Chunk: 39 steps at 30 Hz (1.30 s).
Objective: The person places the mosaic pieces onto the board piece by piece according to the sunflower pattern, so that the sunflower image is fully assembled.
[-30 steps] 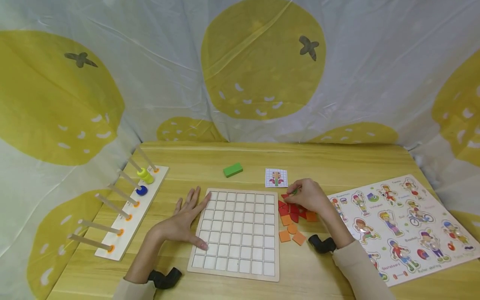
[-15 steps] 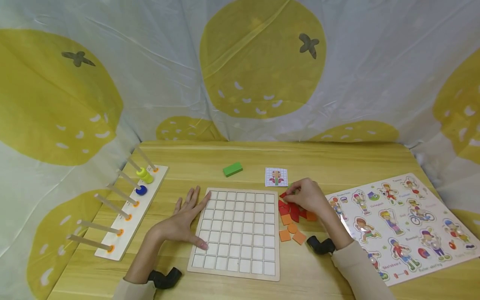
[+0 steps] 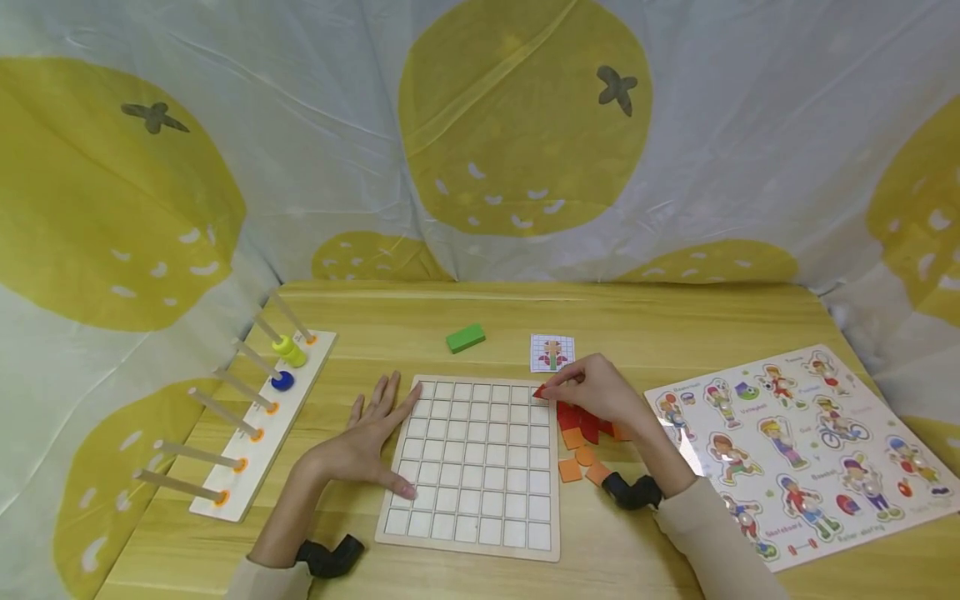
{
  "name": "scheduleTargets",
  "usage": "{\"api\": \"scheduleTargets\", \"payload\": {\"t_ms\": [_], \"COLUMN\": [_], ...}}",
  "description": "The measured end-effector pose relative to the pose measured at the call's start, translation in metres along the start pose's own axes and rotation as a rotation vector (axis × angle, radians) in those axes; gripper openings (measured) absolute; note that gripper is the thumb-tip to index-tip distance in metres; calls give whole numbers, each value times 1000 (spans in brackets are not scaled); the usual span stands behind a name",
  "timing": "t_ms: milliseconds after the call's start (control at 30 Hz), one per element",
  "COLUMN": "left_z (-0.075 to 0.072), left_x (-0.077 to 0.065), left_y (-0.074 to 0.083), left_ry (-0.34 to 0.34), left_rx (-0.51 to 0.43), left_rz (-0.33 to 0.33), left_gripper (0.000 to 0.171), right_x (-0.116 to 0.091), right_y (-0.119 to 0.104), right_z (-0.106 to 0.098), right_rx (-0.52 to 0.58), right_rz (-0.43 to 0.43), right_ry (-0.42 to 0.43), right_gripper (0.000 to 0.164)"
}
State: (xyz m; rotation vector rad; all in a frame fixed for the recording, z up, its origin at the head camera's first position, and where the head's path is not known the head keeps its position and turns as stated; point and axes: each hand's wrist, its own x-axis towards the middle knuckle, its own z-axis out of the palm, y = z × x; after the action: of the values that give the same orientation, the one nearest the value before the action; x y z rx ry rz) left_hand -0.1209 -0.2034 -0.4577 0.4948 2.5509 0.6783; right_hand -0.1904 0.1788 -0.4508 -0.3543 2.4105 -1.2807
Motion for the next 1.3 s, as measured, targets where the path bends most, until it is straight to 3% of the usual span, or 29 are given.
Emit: {"api": "scheduleTargets", "payload": {"t_ms": [167,333,600,800,1300], "left_z": [-1,-1,0,0,1], "left_x": [-1,-1,0,-1,-1], "left_y": [0,0,0,0,-1], "left_ry": [2,0,0,1,5], "left_rx": [-11,-12,-3,-8,-3], "left_rz": [-1,7,11,10,14], "left_gripper": [146,145,146,146,145], "right_x": [11,18,21,22,26], "right_y": [-16,-23,-20,-19,-30], "right_z": [20,33,33,32,48], "right_rx": [12,-15,-46,1,-67], "right_rz": [-4,-10,4,-13,-50], "right_ry": [-82,-93,-46,-80,-68], "right_gripper": [13,10,9,19,9]}}
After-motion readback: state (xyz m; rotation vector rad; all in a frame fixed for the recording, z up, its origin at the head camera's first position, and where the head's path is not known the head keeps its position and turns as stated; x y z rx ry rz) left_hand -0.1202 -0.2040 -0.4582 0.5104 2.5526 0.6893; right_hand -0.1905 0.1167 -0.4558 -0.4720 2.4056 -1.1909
